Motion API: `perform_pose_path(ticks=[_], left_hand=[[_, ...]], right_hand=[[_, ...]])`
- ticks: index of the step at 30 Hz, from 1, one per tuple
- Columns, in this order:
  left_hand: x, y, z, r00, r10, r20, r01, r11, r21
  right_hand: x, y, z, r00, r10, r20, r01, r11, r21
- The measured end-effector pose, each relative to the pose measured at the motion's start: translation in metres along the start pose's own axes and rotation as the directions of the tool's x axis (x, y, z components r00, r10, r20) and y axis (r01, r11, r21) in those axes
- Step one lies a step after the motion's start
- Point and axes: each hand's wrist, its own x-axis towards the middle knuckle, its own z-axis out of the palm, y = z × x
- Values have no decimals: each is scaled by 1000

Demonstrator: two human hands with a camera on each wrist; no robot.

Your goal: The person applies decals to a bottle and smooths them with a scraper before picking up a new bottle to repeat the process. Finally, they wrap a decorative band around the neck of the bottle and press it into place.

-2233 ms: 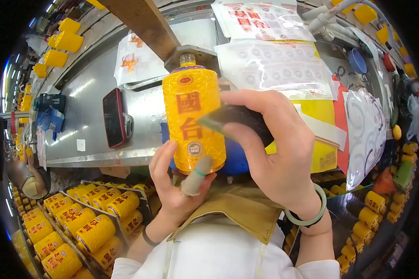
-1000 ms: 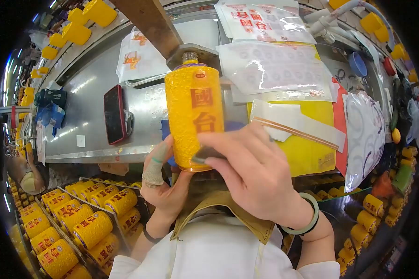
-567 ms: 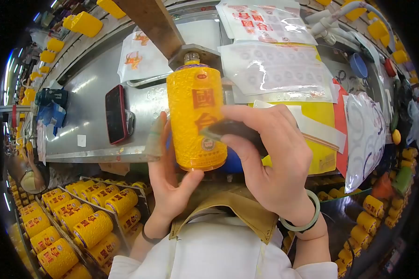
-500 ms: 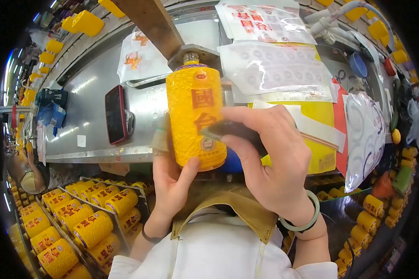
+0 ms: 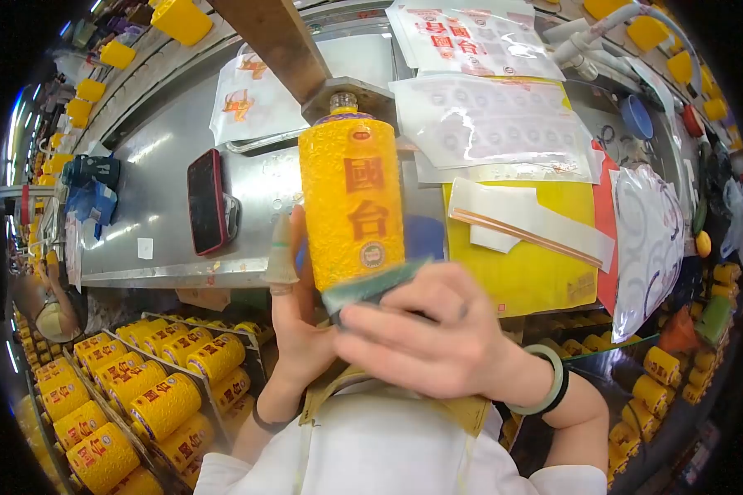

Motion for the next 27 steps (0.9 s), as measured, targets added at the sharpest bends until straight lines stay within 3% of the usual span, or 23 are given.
perform_pose_path(ticks=[1,2,4,5,6,8,10,11,12,14,16,17,18,20,22,23,24,27], left_hand=[[0,1,10,994,-88,-67,69,966,-250],[0,0,10,994,-88,-66,69,965,-251],[1,-5,11,991,56,-118,-68,992,-103],[3,-11,5,976,179,-123,-147,962,231],[4,-11,5,976,181,-120,-150,961,232],[6,-11,5,962,230,-147,-177,936,305],[6,-12,2,957,243,-162,-193,942,273],[5,-10,-2,961,251,-115,-208,931,300],[5,-9,-4,963,259,-70,-223,918,327],[5,-11,-6,964,257,-75,-217,915,341],[6,-16,-6,972,199,-126,-161,952,261],[9,-14,-4,983,-38,-178,52,996,74],[8,-15,-4,984,-43,-173,56,996,71],[4,-17,-8,973,203,-113,-157,933,324],[6,-15,-13,970,235,-69,-196,914,354],[6,-17,-14,969,240,-60,-206,917,342],[6,-18,-15,968,244,-53,-214,919,330],[4,-20,-20,983,181,-31,-163,937,307]], right_hand=[[3,-7,1,1000,-14,2,13,1000,27],[7,-7,-1,1000,-13,3,13,1000,26],[16,0,-5,985,160,63,-161,987,13],[24,7,-4,979,198,54,-194,979,-67],[27,16,-4,963,254,86,-246,965,-96],[36,41,5,972,212,-102,-223,967,-119],[52,67,2,971,35,-236,-99,960,-263],[55,74,-1,968,-58,-244,-37,930,-367],[51,74,-2,967,-59,-246,-38,929,-368],[36,66,1,984,-177,-36,156,933,-324],[25,41,9,961,-275,-12,275,961,-10],[26,31,2,961,-274,50,272,962,29],[27,25,-2,957,-269,112,263,962,69],[35,43,4,996,-76,-40,74,996,-41],[44,66,-2,985,-30,-169,8,992,-127],[42,66,-7,988,-21,-151,-4,987,-164],[35,62,-6,988,-22,-151,-3,987,-162],[3,31,10,977,-205,-61,199,976,-88]])
